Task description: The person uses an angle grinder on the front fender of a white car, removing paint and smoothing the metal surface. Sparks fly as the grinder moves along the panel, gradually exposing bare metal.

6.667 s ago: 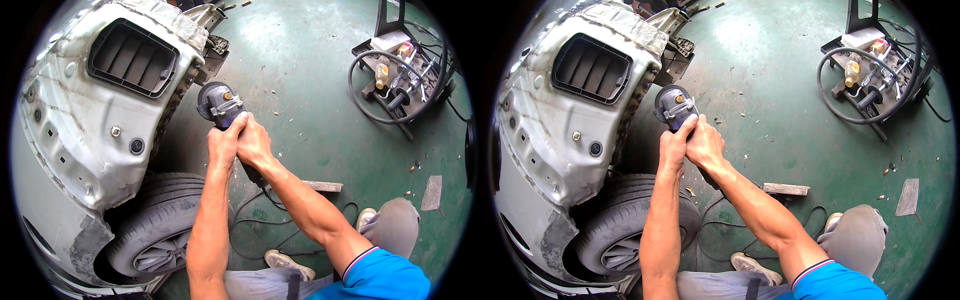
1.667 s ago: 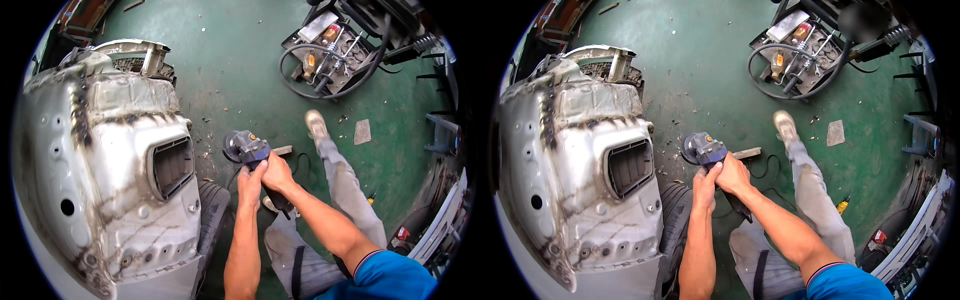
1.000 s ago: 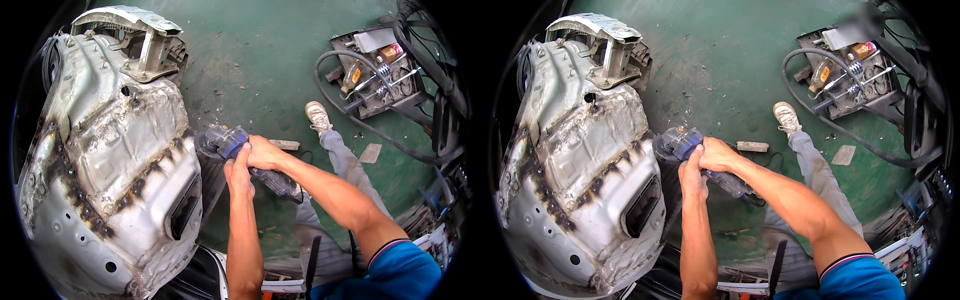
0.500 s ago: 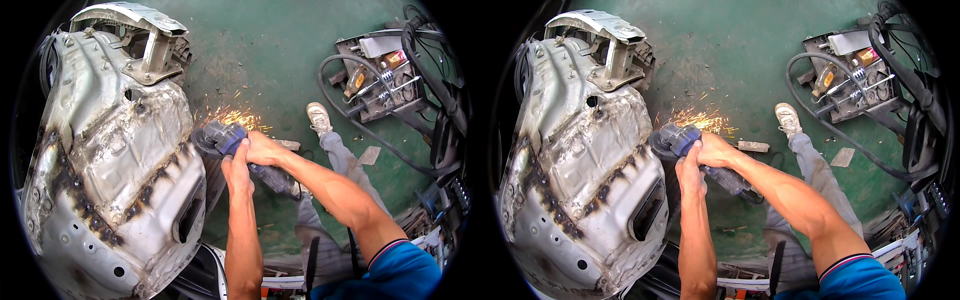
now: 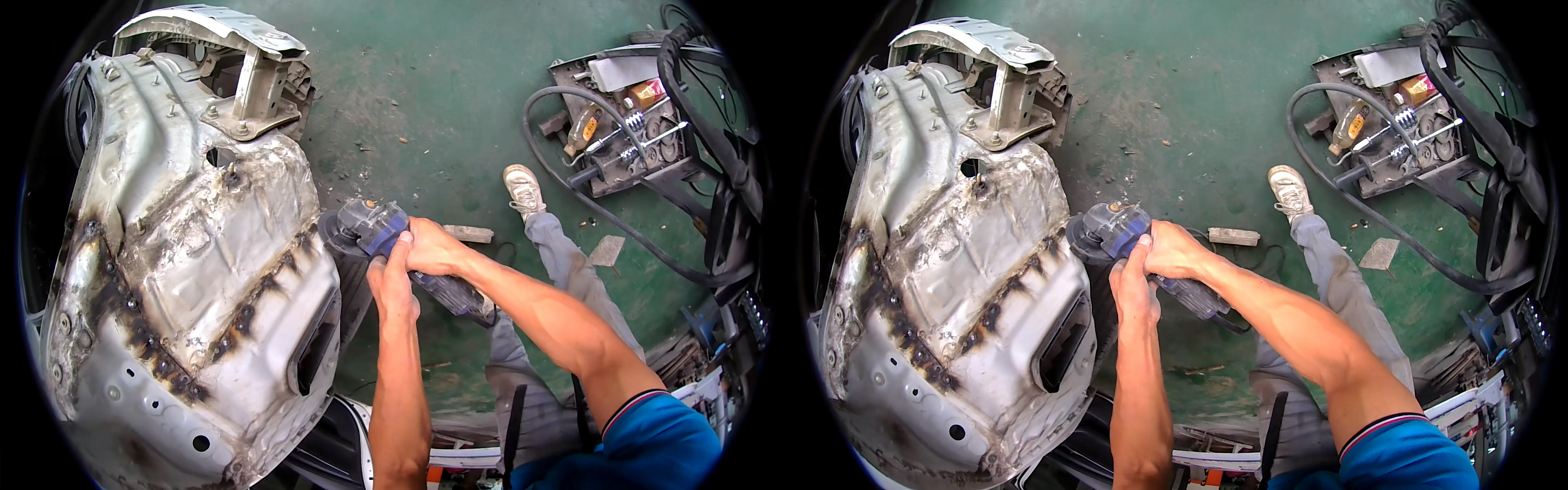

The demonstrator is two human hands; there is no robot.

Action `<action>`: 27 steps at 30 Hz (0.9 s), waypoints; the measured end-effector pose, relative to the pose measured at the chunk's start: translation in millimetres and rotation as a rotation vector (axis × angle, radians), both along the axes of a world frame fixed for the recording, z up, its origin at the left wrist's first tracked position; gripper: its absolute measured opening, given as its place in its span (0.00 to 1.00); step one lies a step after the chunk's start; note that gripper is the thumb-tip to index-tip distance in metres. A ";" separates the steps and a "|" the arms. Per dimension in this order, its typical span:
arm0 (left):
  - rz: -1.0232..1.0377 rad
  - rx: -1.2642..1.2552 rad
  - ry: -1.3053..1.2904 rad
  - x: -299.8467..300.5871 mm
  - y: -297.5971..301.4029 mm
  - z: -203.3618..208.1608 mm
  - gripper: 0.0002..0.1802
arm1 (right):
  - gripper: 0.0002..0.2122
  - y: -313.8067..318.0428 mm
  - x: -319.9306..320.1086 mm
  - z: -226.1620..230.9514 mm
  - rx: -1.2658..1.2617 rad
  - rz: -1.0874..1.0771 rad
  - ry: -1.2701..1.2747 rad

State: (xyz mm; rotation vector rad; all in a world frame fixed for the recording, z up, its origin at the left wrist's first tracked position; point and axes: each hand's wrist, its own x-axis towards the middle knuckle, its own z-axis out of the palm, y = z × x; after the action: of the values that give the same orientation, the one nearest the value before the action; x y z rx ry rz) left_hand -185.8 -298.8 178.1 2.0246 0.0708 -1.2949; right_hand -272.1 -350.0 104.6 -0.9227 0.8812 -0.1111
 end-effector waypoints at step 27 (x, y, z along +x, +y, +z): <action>0.030 0.033 0.050 6.6 -3.5 -2.8 0.29 | 0.17 -6.9 3.9 -0.2 -0.042 0.013 0.052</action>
State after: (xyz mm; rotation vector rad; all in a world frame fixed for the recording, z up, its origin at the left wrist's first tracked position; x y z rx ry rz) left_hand -179.2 -302.4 175.3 2.0115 0.1454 -1.3334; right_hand -268.2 -356.9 104.5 -0.9743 0.9240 -0.0955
